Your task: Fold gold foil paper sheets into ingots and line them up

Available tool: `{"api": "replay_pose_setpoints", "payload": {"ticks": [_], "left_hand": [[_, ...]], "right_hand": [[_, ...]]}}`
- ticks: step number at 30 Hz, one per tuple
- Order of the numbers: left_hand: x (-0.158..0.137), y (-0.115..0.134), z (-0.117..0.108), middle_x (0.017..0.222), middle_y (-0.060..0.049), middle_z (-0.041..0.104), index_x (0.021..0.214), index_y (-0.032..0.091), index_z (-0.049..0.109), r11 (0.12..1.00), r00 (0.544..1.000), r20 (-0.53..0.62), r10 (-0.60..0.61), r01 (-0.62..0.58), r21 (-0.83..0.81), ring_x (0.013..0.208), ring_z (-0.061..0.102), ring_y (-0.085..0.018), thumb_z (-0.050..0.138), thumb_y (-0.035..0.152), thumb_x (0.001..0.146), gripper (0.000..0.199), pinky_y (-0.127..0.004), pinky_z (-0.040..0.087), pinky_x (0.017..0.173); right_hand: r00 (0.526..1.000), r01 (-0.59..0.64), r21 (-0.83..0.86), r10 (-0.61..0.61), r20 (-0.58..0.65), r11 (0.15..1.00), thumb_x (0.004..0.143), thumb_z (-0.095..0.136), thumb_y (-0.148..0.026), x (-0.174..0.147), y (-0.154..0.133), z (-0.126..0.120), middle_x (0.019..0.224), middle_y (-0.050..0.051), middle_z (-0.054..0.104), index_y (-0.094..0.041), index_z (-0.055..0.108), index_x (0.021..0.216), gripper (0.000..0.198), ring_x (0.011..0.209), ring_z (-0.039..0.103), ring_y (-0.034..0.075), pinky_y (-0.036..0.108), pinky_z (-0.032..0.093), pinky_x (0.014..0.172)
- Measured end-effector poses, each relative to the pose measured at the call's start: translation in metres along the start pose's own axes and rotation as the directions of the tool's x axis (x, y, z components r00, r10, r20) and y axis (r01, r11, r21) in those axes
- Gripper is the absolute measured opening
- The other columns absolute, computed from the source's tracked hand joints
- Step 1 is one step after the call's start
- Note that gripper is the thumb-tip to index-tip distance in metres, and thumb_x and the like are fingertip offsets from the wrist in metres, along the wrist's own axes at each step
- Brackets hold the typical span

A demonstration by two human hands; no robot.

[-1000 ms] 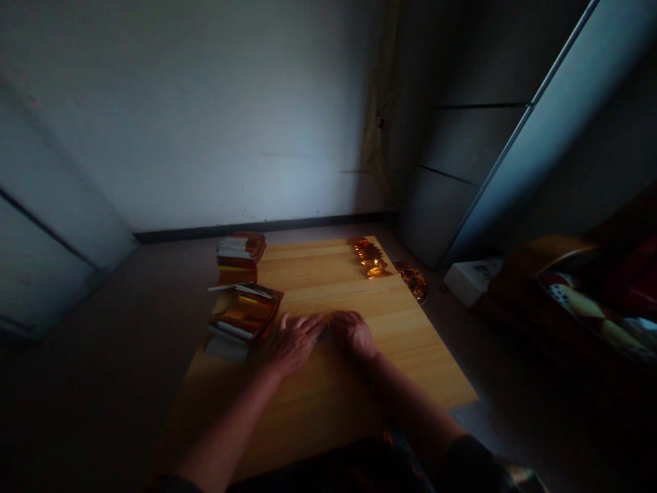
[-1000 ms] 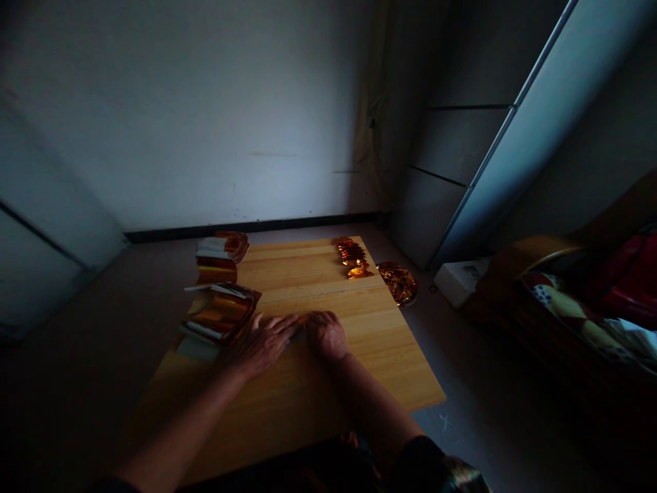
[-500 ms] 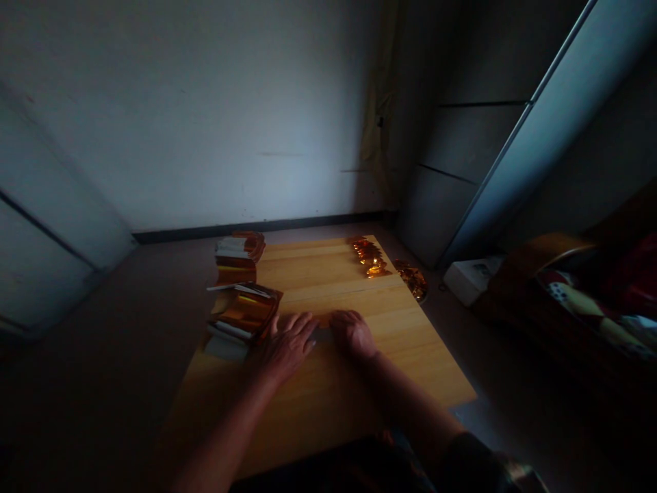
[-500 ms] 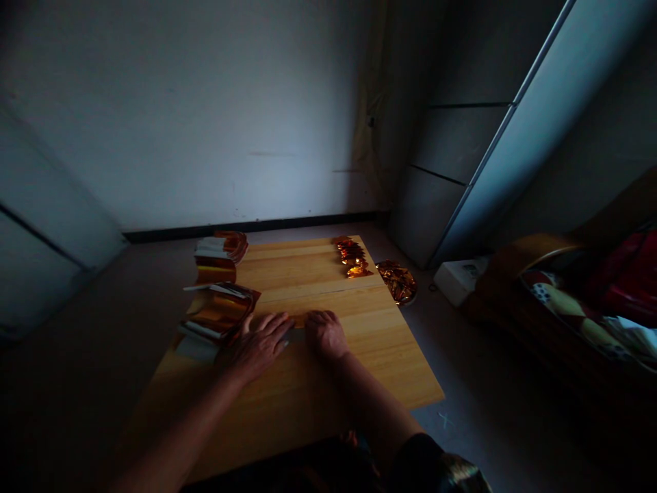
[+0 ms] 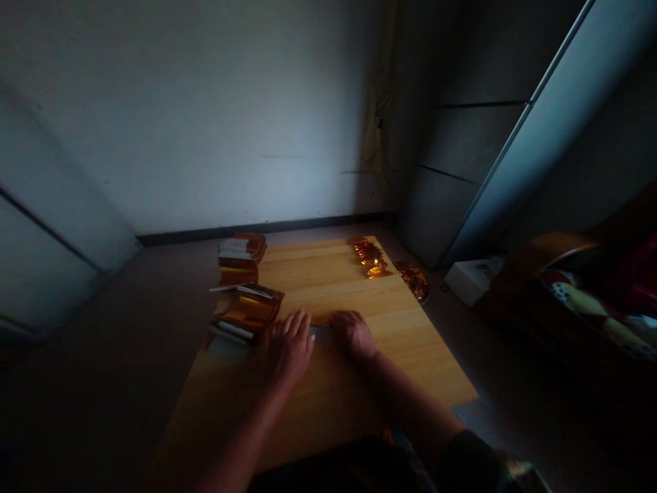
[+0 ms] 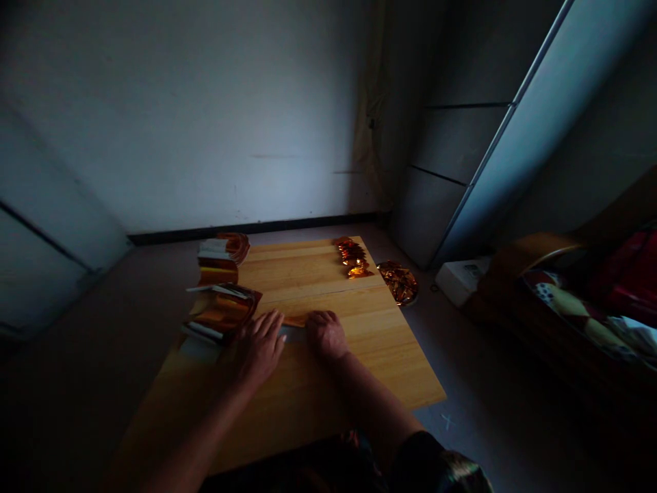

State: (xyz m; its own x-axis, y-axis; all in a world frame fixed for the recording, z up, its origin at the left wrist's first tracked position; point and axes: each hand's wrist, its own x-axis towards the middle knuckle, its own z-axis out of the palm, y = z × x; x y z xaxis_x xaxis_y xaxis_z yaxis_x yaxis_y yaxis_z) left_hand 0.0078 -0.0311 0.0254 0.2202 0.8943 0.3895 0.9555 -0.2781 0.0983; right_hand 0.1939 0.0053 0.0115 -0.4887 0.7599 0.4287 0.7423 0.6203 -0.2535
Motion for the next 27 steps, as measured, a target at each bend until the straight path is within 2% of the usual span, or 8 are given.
{"api": "replay_pose_setpoints", "payload": {"ticks": [3,6,9,12,16,18,22,27], "left_hand": [[0.005,0.012,0.005,0.134,-0.009,0.052,0.126,0.017,0.053,0.987,0.989,0.029,0.144,-0.141,-0.079,0.121,0.047,-0.024,0.045,0.018,0.083,0.044,-0.040,0.037,0.104],[0.005,0.014,0.017,0.129,-0.012,0.056,0.118,0.013,0.059,0.995,0.993,0.088,0.082,-0.077,-0.060,0.118,0.050,-0.025,0.047,0.014,0.080,0.040,-0.039,0.042,0.100],[0.001,0.009,0.024,0.127,-0.012,0.058,0.115,0.015,0.061,0.997,0.994,0.099,0.049,-0.044,-0.056,0.115,0.053,-0.026,0.047,0.020,0.083,0.036,-0.041,0.043,0.098],[-0.002,0.004,0.021,0.129,-0.011,0.057,0.117,0.016,0.060,0.996,0.994,0.087,0.072,-0.066,-0.067,0.118,0.051,-0.026,0.049,0.023,0.083,0.036,-0.044,0.039,0.102],[0.004,0.007,0.010,0.124,-0.010,0.060,0.111,0.021,0.060,0.997,0.990,0.135,0.050,-0.042,-0.062,0.114,0.054,-0.026,0.055,0.024,0.081,0.031,-0.052,0.032,0.104],[0.009,0.009,0.006,0.121,-0.008,0.062,0.111,0.024,0.059,0.998,0.986,0.162,0.044,-0.035,-0.058,0.111,0.056,-0.026,0.058,0.026,0.080,0.031,-0.055,0.029,0.103],[0.014,0.011,0.005,0.119,-0.006,0.062,0.109,0.029,0.058,0.998,0.979,0.194,0.062,-0.056,-0.034,0.110,0.056,-0.025,0.060,0.026,0.079,0.030,-0.058,0.028,0.101],[0.011,0.010,0.007,0.125,-0.008,0.058,0.107,0.028,0.060,0.998,0.977,0.205,0.059,-0.057,-0.015,0.114,0.053,-0.027,0.057,0.026,0.081,0.026,-0.058,0.027,0.101]], "right_hand": [[1.000,-0.006,0.009,0.006,0.001,1.000,0.085,0.054,-0.016,0.000,0.000,0.000,0.106,0.007,0.067,-0.020,0.067,0.097,0.018,0.101,0.058,0.020,0.034,0.041,0.091],[1.000,-0.018,0.005,0.018,0.008,1.000,0.085,0.053,-0.015,0.001,0.000,0.000,0.105,0.007,0.068,-0.020,0.067,0.095,0.018,0.100,0.058,0.019,0.033,0.041,0.090],[0.999,-0.029,-0.001,0.029,0.016,1.000,0.085,0.053,-0.015,0.001,-0.002,0.000,0.102,0.007,0.068,-0.020,0.067,0.092,0.016,0.098,0.058,0.019,0.033,0.041,0.089],[0.999,-0.034,0.009,0.034,0.014,0.999,0.085,0.053,-0.015,0.001,-0.003,-0.001,0.103,0.007,0.068,-0.019,0.067,0.093,0.017,0.098,0.058,0.019,0.033,0.040,0.089],[0.999,-0.036,0.061,0.035,0.014,0.998,0.085,0.053,-0.017,0.000,0.002,-0.001,0.108,0.006,0.067,-0.021,0.068,0.095,0.018,0.100,0.058,0.019,0.034,0.040,0.090],[0.999,0.002,0.108,-0.005,0.031,0.994,0.084,0.055,-0.020,0.000,0.010,-0.003,0.111,0.006,0.066,-0.022,0.067,0.098,0.019,0.103,0.058,0.020,0.035,0.040,0.091],[0.980,0.145,0.220,-0.170,0.099,0.965,0.076,0.066,-0.028,-0.002,0.031,-0.008,0.114,0.007,0.065,-0.022,0.065,0.106,0.031,0.107,0.056,0.022,0.035,0.041,0.092],[0.972,0.185,0.235,-0.212,0.096,0.954,0.081,0.063,-0.034,-0.005,0.042,-0.007,0.111,0.008,0.065,-0.022,0.068,0.100,0.023,0.105,0.057,0.021,0.036,0.042,0.089]]}}
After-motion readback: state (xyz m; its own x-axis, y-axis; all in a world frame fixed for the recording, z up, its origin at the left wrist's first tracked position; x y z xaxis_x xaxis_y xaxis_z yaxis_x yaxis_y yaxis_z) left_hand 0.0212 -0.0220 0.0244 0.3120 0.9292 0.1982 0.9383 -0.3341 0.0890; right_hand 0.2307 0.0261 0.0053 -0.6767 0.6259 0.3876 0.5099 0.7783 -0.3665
